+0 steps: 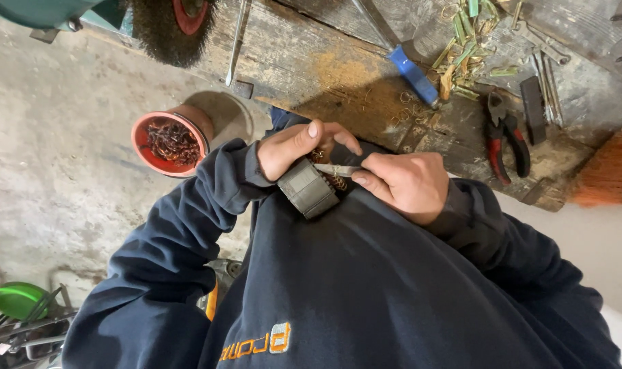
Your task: The person uses a knife and a screwdriver to scrape and pry copper wire from a cylindrical metal component on a wooden workbench. They pull the wire out by hand and place it into a red bucket.
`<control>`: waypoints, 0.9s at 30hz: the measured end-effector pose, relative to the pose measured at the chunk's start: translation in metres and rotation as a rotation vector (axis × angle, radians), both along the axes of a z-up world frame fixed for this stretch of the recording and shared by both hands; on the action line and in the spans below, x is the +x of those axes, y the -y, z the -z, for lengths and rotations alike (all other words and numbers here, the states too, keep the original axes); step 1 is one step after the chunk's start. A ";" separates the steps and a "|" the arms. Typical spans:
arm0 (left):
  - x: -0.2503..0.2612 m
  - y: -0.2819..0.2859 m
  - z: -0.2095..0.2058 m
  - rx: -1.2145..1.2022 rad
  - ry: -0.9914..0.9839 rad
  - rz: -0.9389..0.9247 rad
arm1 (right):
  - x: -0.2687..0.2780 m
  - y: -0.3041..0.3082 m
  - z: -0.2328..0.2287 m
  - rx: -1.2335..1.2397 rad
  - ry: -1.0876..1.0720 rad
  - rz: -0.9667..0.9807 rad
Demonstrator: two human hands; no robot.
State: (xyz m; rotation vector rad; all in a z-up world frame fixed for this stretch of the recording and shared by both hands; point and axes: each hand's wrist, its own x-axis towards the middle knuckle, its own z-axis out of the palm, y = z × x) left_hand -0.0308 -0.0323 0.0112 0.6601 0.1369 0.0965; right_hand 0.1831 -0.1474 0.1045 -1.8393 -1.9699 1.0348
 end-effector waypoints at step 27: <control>-0.019 0.022 0.010 -0.070 -0.274 -0.143 | 0.014 0.014 0.026 -0.027 -0.228 -0.120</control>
